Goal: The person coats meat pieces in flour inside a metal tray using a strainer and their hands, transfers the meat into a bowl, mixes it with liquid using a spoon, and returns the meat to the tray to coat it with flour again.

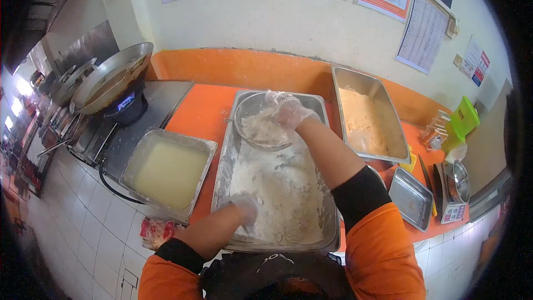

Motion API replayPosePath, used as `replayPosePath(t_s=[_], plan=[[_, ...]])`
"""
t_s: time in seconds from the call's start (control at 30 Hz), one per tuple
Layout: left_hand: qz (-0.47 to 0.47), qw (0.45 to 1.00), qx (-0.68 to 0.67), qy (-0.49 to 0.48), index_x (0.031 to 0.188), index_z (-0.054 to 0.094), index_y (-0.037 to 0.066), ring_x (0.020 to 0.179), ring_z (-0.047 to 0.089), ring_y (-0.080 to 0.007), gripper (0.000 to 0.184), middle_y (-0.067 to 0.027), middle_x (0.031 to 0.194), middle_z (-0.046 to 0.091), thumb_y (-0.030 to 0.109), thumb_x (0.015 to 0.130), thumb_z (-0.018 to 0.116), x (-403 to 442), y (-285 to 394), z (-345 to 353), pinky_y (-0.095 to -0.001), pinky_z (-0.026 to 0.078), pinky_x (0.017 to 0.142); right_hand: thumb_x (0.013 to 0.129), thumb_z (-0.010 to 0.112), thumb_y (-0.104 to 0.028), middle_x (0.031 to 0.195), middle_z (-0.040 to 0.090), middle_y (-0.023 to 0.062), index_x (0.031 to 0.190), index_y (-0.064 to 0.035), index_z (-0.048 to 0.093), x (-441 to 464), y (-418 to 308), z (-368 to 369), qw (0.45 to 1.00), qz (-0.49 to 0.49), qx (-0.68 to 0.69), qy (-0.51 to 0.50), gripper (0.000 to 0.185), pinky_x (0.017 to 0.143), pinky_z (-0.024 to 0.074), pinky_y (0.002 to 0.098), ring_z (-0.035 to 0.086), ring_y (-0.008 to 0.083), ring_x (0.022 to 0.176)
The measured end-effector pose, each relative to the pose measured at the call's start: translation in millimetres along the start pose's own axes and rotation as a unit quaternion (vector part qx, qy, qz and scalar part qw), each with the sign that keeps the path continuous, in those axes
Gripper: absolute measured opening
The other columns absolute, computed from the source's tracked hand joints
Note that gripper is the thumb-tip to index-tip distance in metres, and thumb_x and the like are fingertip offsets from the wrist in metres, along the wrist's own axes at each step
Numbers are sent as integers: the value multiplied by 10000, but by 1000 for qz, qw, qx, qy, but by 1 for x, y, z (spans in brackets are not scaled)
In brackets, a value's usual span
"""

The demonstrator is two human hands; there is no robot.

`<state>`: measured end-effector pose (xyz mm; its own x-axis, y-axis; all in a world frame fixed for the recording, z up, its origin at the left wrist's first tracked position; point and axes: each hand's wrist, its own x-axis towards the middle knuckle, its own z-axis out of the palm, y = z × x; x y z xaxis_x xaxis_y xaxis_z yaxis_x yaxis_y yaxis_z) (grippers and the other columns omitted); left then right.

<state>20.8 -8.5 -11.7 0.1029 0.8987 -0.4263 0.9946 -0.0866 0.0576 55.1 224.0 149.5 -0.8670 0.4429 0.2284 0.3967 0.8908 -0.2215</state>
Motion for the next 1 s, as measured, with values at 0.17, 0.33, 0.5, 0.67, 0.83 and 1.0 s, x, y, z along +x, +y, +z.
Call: replayPosePath(t_s=[0.17, 0.33, 0.5, 0.67, 0.83, 1.0], plan=[[-162, 985, -56, 3, 1035, 582, 82, 981, 536, -284, 393, -159, 1066, 550, 329, 739, 506, 17, -7, -26, -387, 429, 810, 783, 477, -292, 1048, 559, 115, 1040, -91, 555, -57, -43, -17, 873, -129, -263, -389, 335, 812, 417, 405, 530, 232, 980], [-72, 976, 7, -207, 1072, 561, 111, 1049, 481, -301, 483, -128, 1153, 500, 469, 792, 397, 12, 3, -36, -393, 399, 854, 792, 468, -301, 975, 560, 108, 994, -92, 560, -105, -16, 53, 862, -98, -132, -479, 305, 744, 413, 401, 525, 226, 892], [-75, 971, -59, -219, 1122, 516, 101, 1061, 474, -299, 513, -130, 1155, 500, 473, 824, 326, -8, 24, -16, -421, 370, 892, 800, 460, -310, 901, 560, 101, 948, -93, 565, -164, 2, 96, 830, 74, 101, -544, 284, 676, 409, 396, 521, 219, 804], [-29, 977, -151, -151, 1129, 477, -10, 1012, 515, -292, 478, -183, 1068, 542, 340, 811, 407, -9, 33, 16, -404, 388, 860, 808, 451, -320, 827, 561, 94, 903, -94, 570, -214, -22, 143, 639, 424, 464, -442, 273, 607, 406, 392, 516, 212, 717], [-280, 873, -399, 16, 1097, 475, -15, 1009, 489, -281, 498, -180, 1093, 508, 396, 852, 336, -23, 63, -3, -396, 390, 821, 816, 442, -329, 753, 561, 87, 857, -95, 575, -216, -52, 159, 593, 547, 525, -271, 272, 539, 402, 388, 512, 206, 629], [-228, 925, -303, -18, 1127, 445, 0, 922, 522, -246, 492, -152, 1006, 543, 398, 847, 376, -28, 54, -44, -374, 414, 776, 836, 423, -284, 773, 573, 90, 855, -45, 586, -195, -50, 113, 675, 408, 545, -284, 290, 579, 413, 374, 522, 188, 642]])
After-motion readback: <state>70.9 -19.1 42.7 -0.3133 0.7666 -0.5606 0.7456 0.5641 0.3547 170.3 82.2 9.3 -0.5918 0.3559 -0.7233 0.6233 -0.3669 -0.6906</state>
